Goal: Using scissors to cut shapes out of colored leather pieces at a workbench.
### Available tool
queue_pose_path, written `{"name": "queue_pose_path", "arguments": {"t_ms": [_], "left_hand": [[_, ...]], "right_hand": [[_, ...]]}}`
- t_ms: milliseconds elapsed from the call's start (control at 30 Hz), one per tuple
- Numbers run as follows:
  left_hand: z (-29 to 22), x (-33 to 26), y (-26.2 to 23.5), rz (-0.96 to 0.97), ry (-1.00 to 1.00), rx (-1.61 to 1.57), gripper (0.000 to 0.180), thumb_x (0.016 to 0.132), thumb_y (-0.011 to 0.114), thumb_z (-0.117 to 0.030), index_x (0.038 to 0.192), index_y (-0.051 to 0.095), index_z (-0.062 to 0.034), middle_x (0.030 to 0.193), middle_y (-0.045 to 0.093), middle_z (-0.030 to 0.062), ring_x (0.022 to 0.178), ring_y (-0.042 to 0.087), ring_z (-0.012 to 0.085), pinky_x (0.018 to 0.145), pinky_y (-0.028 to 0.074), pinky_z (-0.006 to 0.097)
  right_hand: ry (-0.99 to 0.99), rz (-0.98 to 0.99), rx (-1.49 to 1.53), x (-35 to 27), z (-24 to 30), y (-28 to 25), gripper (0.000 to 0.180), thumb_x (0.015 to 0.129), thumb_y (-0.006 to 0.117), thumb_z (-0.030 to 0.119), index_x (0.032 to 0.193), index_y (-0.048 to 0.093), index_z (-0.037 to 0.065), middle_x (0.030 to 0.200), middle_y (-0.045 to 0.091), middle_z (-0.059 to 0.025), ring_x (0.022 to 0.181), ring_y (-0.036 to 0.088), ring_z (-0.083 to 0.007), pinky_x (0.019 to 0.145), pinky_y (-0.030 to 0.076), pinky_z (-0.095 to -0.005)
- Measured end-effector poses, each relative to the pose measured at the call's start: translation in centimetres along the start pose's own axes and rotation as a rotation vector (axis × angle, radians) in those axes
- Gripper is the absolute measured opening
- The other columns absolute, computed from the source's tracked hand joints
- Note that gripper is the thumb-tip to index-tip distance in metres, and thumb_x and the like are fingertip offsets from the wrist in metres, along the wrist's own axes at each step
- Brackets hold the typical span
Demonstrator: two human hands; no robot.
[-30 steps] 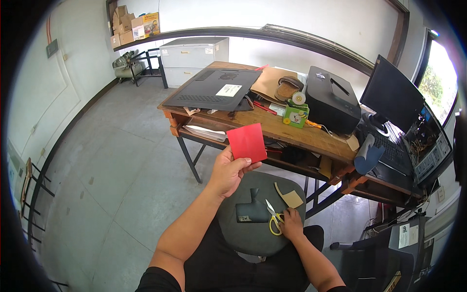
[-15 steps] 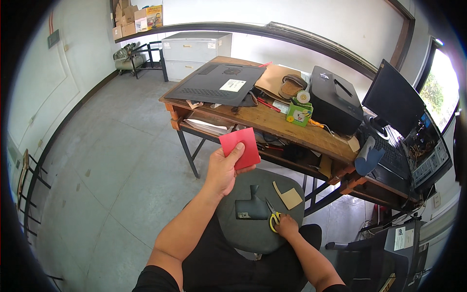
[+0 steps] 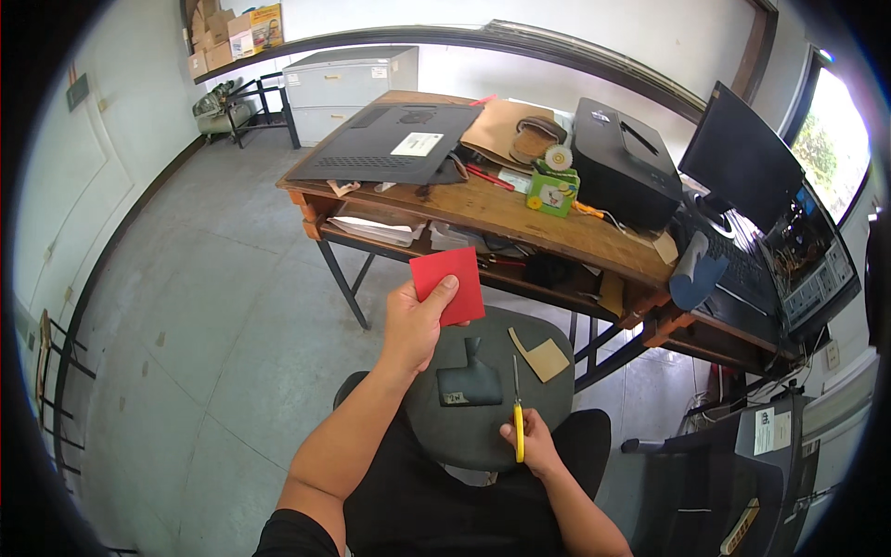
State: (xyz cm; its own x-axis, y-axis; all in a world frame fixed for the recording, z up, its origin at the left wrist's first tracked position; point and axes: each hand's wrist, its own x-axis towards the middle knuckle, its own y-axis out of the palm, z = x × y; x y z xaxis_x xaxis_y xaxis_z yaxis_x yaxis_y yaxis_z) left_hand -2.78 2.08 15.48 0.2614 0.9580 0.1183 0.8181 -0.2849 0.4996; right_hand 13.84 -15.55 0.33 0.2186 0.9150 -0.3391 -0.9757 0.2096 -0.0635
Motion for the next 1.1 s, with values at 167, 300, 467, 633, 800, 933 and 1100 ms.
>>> {"name": "queue_pose_path", "arguments": {"t_ms": [167, 300, 467, 633, 800, 933, 1100], "left_hand": [[0.9, 0.0, 0.1, 0.051, -0.021, 0.092, 0.019, 0.086, 0.057, -0.016, 0.097, 0.058, -0.0001, 0.083, 0.062, 0.0070, 0.068, 0.061, 0.0146, 0.055, 0.050, 0.028], [0.6, -0.4, 0.2, 0.080, -0.033, 0.121, 0.019, 0.086, 0.057, -0.015, 0.096, 0.058, 0.0001, 0.082, 0.062, 0.0068, 0.067, 0.060, 0.0139, 0.055, 0.050, 0.028], [1.1, -1.3, 1.2, 0.090, -0.020, 0.138, 0.017, 0.086, 0.057, -0.012, 0.097, 0.058, 0.0004, 0.083, 0.062, 0.0069, 0.068, 0.060, 0.0129, 0.055, 0.049, 0.027], [1.1, -3.0, 3.5, 0.084, -0.005, 0.119, 0.016, 0.086, 0.056, -0.011, 0.096, 0.058, 0.0015, 0.082, 0.062, 0.0075, 0.067, 0.059, 0.0130, 0.056, 0.049, 0.027], [0.4, -3.8, 4.8, 0.114, -0.019, 0.062, 0.016, 0.086, 0.055, -0.010, 0.095, 0.058, 0.0029, 0.083, 0.062, 0.0086, 0.066, 0.059, 0.0134, 0.057, 0.049, 0.026], [0.2, -3.8, 4.8, 0.148, -0.022, 0.080, 0.016, 0.086, 0.055, -0.009, 0.095, 0.058, 0.0033, 0.082, 0.062, 0.0087, 0.066, 0.059, 0.0131, 0.057, 0.049, 0.026], [0.3, -4.0, 4.8, 0.135, 0.007, 0.157, 0.015, 0.086, 0.056, -0.008, 0.094, 0.059, 0.0033, 0.080, 0.063, 0.0078, 0.066, 0.059, 0.0118, 0.056, 0.049, 0.025]], "right_hand": [[-0.058, 0.041, 0.266, -0.1, 2.8, 0.9, 0.036, 0.079, 0.066, 0.025, 0.100, 0.046, 0.004, 0.078, 0.047, 0.0001, 0.068, 0.044, -0.0072, 0.060, 0.036, -0.0209], [-0.110, 0.112, 0.285, 0.2, 2.8, 0.3, 0.041, 0.081, 0.063, 0.033, 0.103, 0.046, 0.003, 0.079, 0.048, -0.0007, 0.068, 0.045, -0.0084, 0.061, 0.037, -0.0214], [-0.227, 0.197, 0.386, -1.2, 6.4, 1.3, 0.066, 0.074, 0.064, 0.053, 0.110, 0.044, 0.002, 0.091, 0.049, -0.0045, 0.081, 0.048, -0.0131, 0.073, 0.040, -0.0261], [-0.428, 0.210, 0.253, -1.2, 9.6, 1.8, 0.072, 0.074, 0.063, 0.054, 0.116, 0.036, 0.002, 0.099, 0.045, -0.0065, 0.087, 0.046, -0.0139, 0.080, 0.040, -0.0290], [-0.459, 0.245, 0.283, -1.1, 10.7, 1.8, 0.068, 0.073, 0.064, 0.054, 0.109, 0.035, 0.003, 0.092, 0.040, -0.0045, 0.080, 0.040, -0.0119, 0.072, 0.039, -0.0253], [-0.411, 0.234, 0.316, -1.6, 10.5, 2.1, 0.067, 0.071, 0.066, 0.054, 0.105, 0.037, 0.004, 0.089, 0.039, -0.0042, 0.078, 0.039, -0.0106, 0.068, 0.038, -0.0240], [-0.393, 0.235, 0.324, -2.3, 11.1, 2.2, 0.068, 0.070, 0.068, 0.054, 0.103, 0.037, 0.004, 0.087, 0.039, -0.0039, 0.077, 0.039, -0.0101, 0.066, 0.038, -0.0232]]}}
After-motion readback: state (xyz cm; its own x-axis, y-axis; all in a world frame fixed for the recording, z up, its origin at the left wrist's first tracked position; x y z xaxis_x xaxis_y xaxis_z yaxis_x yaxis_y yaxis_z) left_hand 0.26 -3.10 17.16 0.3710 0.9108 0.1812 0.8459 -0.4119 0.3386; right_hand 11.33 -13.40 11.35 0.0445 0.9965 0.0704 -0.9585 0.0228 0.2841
